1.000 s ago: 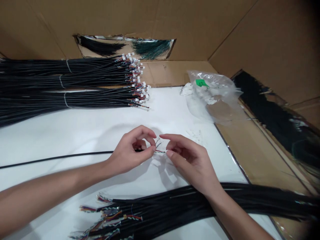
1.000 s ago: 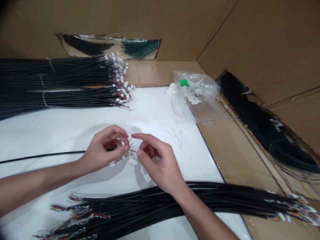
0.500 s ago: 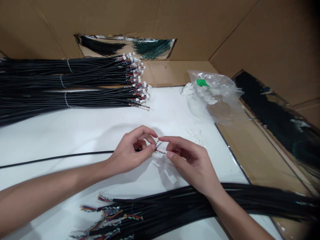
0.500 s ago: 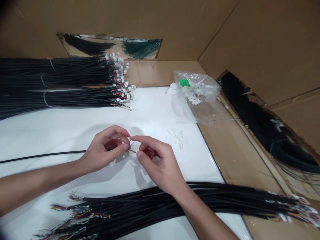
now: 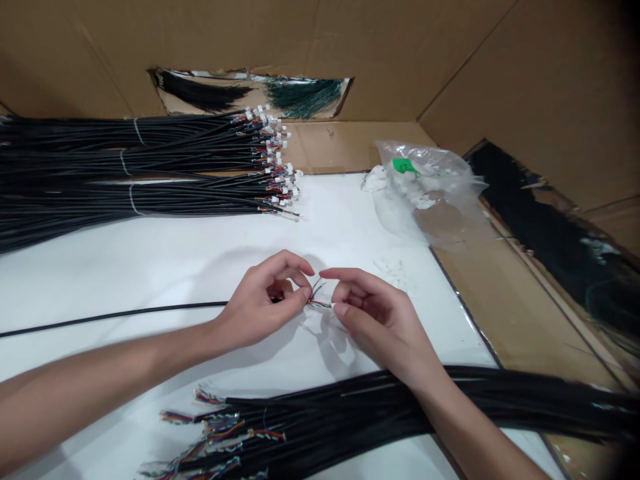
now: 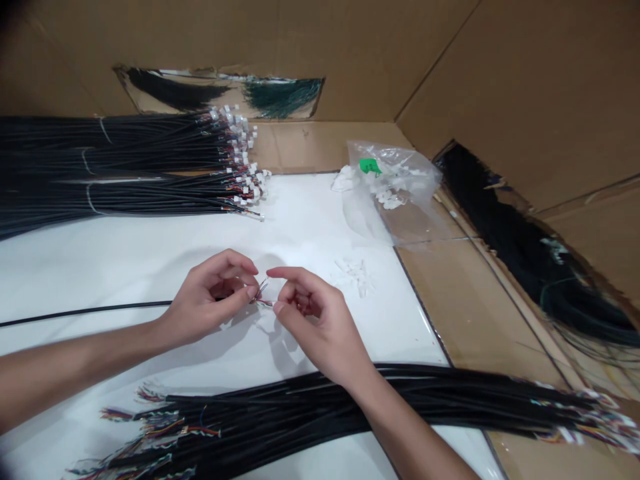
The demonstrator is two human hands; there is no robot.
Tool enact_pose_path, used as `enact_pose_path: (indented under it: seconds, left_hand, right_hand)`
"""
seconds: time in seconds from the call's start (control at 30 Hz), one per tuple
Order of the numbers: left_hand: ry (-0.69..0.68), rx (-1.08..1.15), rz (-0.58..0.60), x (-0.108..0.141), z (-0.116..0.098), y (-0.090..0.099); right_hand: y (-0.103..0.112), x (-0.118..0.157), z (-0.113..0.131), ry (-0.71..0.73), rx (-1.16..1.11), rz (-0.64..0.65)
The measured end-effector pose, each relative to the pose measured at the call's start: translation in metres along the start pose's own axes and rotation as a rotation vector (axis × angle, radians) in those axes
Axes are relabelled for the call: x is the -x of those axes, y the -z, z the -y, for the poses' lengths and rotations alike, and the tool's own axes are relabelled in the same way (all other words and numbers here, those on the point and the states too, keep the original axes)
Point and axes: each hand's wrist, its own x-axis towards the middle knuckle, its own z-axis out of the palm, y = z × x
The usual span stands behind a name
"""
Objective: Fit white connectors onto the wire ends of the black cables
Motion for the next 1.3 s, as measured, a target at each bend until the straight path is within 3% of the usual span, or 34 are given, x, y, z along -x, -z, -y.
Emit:
enact_pose_path:
  seconds: [1.1, 1.3]
  left_hand:
    - [0.021, -0.034, 0.012, -0.0003, -0.0015, -0.0002]
    - [0.082, -0.057, 0.032, -0.0017, -0.0033, -0.0002]
  right_hand:
    - [-0.0007, 0.0016, -0.0004, 0.104, 0.097, -0.008]
    - [-0.0006, 0.0018, -0.0005, 0.114, 0.087, 0.002]
